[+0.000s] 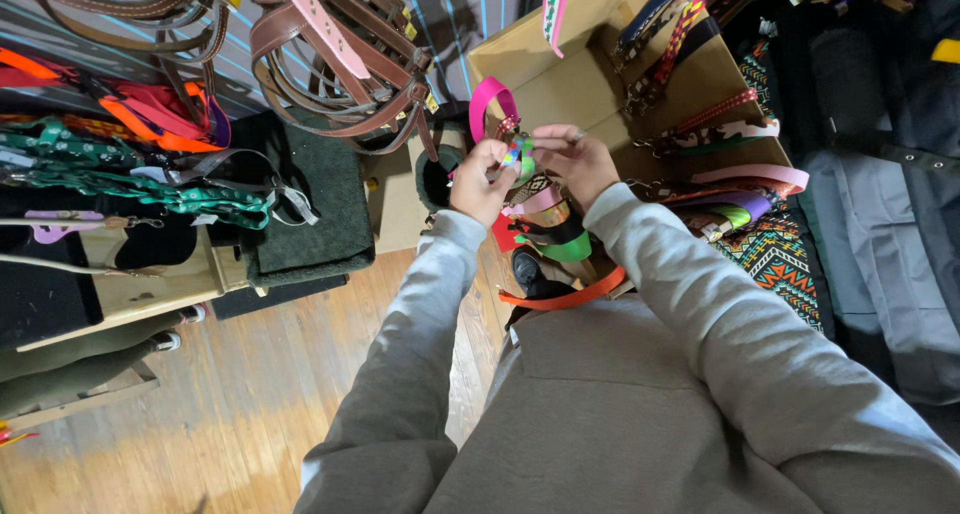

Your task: The person organizes various dog leashes by taking them out of a cardboard box and hanging them onto wall hooks by their metal clips.

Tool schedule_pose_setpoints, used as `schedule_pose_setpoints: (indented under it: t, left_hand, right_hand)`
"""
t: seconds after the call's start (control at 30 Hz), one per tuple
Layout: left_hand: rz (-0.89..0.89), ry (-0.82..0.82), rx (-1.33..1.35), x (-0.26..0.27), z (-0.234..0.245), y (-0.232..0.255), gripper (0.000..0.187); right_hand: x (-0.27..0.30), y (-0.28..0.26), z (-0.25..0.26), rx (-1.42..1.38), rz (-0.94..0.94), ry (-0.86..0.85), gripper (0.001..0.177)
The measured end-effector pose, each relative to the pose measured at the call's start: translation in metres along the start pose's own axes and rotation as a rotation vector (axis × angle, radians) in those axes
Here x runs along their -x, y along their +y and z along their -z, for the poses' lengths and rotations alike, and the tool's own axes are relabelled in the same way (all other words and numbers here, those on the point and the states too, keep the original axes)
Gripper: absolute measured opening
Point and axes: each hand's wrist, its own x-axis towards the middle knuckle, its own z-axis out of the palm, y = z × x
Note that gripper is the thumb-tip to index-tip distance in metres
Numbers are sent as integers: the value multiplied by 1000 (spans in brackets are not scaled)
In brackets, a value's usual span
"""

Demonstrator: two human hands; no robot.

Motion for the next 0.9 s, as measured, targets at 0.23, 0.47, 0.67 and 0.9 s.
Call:
schedule_pose_setpoints:
  t: [0.23, 0.47, 0.67, 0.9]
  left_hand:
    - [60, -76, 497, -5, 1, 3, 25]
    - [52, 38, 99, 2, 10, 29, 27]
    - [-70, 187, -50, 4, 5, 33, 23]
    - [-56, 128, -415, 14, 1, 58, 31]
  right_hand:
    - [10, -36, -13, 234, 190, -240, 49]
    - [8, -37, -2, 537, 245, -228, 57]
    - [6, -24, 6, 940, 286, -35, 38]
    - [15, -7, 23, 982, 58, 27, 38]
